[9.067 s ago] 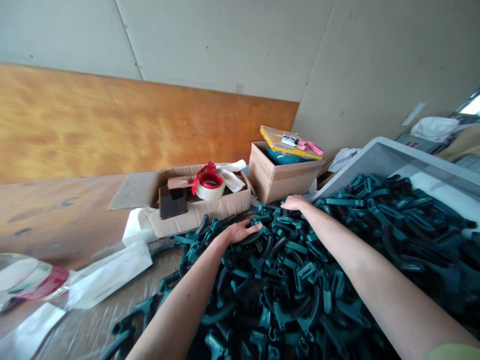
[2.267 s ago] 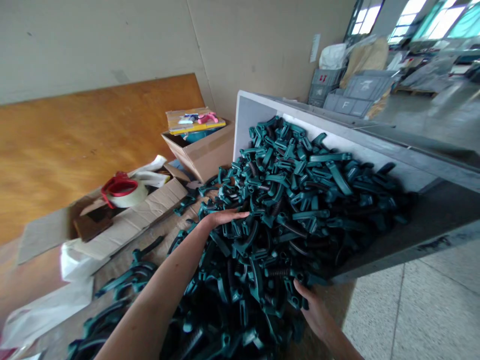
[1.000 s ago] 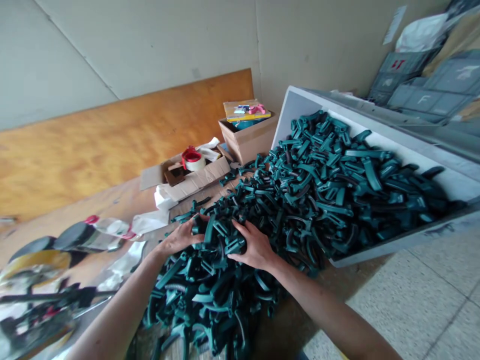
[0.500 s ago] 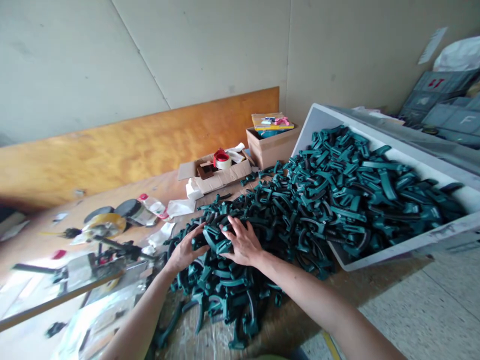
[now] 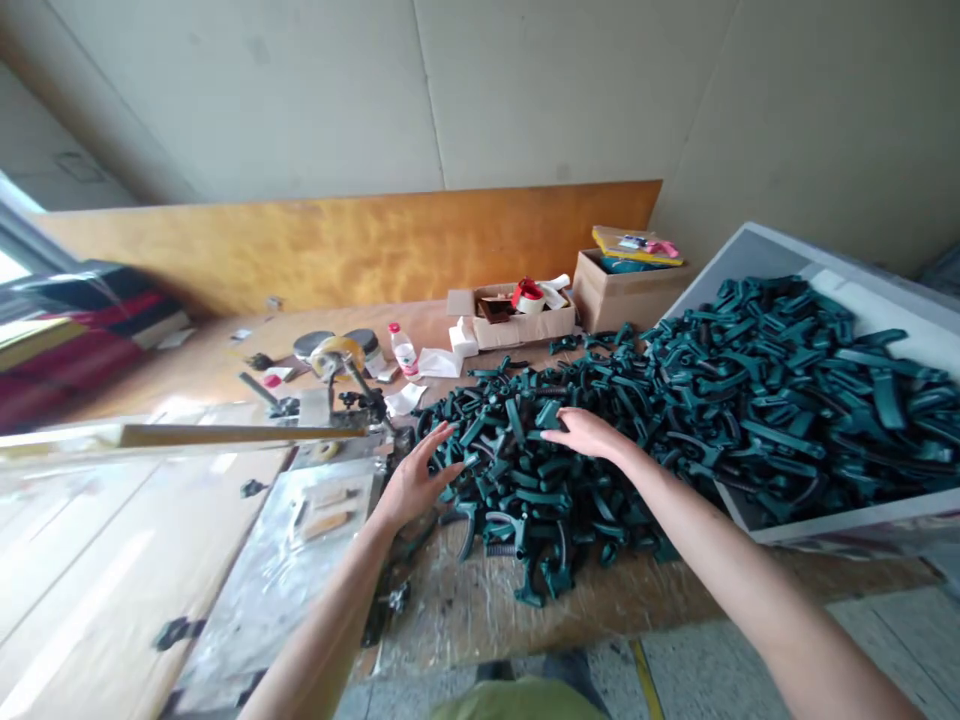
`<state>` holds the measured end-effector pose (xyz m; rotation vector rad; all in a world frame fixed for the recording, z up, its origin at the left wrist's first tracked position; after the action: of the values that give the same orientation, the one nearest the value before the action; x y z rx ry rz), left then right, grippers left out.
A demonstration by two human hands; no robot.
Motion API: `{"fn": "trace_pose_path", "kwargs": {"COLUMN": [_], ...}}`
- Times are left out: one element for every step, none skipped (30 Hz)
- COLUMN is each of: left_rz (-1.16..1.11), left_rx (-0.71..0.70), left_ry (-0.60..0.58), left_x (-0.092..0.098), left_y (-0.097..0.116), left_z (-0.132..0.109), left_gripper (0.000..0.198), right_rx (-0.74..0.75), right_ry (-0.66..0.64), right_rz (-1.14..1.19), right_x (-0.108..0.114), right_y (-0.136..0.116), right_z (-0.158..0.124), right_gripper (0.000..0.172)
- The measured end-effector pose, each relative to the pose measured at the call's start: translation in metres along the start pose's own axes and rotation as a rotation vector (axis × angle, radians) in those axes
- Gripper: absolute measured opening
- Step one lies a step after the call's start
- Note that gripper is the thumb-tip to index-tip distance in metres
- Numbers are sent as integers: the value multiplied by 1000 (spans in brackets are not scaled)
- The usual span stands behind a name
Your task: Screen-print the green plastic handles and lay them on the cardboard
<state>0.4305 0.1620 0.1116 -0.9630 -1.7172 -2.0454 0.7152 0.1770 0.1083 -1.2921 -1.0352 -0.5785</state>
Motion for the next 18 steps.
{"fn": "trace_pose_path", "kwargs": {"left_rz": [-26, -59, -101, -149, -194, -223, -228, -217, -205, -202, -203, -203, -196, -178, -150, -123, -114, -123], "left_rx": [16, 48, 97, 161, 240, 334, 439, 541, 633, 720, 805, 890, 976, 1065, 1152, 1223, 1253, 1236], "left_ry": [32, 72, 124, 187, 263, 350, 445, 549, 651, 751, 848, 936, 1011, 1068, 1110, 1136, 1134, 1104], "left_x": [13, 26, 41, 57, 73, 90, 107, 124, 139, 152, 162, 168, 171, 172, 170, 168, 165, 162], "left_y": [-8, -20, -34, -51, -72, -94, -119, -143, -167, -190, -213, -234, -253, -271, -286, -299, -312, -323], "left_z": [-17, -34, -52, -71, -90, -112, -135, -160, -187, -216, -245, -275, -305, -333, -359, -382, -397, -406], "left_gripper": [59, 54, 50, 47, 46, 46, 47, 49, 52, 54, 56, 57, 57, 56, 54, 53, 53, 54], "right_rx": [-49, -101, -152, -192, -214, -220, -217, -208, -190, -166, -138, -105, -69, -31, 5, 40, 76, 113], "right_ry": [23, 62, 119, 188, 262, 330, 381, 412, 426, 431, 426, 412, 389, 360, 325, 286, 246, 211], "right_rz": [-11, -43, -86, -124, -141, -133, -103, -57, -6, 44, 89, 130, 168, 204, 237, 265, 285, 296], "right_x": [7, 14, 22, 30, 36, 38, 37, 32, 25, 15, 3, -10, -24, -39, -55, -71, -87, -102], "right_y": [0, -1, -2, -4, -8, -13, -18, -24, -30, -37, -45, -53, -62, -71, -80, -89, -99, -110], "right_z": [-2, -5, -10, -15, -20, -25, -29, -32, -33, -34, -33, -31, -28, -24, -21, -18, -14, -11], "right_gripper": [36, 34, 34, 33, 32, 32, 33, 36, 38, 39, 38, 36, 34, 31, 29, 26, 25, 23]}}
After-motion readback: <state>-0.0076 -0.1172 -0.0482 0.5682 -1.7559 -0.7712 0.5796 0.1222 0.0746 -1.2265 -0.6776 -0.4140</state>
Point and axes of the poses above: each hand's wrist, its own z-axis towards the middle knuckle, its own x-axis out of the back of the hand, y = z × x, the point moved 9 cm from there along z, towards the middle knuckle, and after that the axes turned 8 degrees about x, right-handed, at the moved point
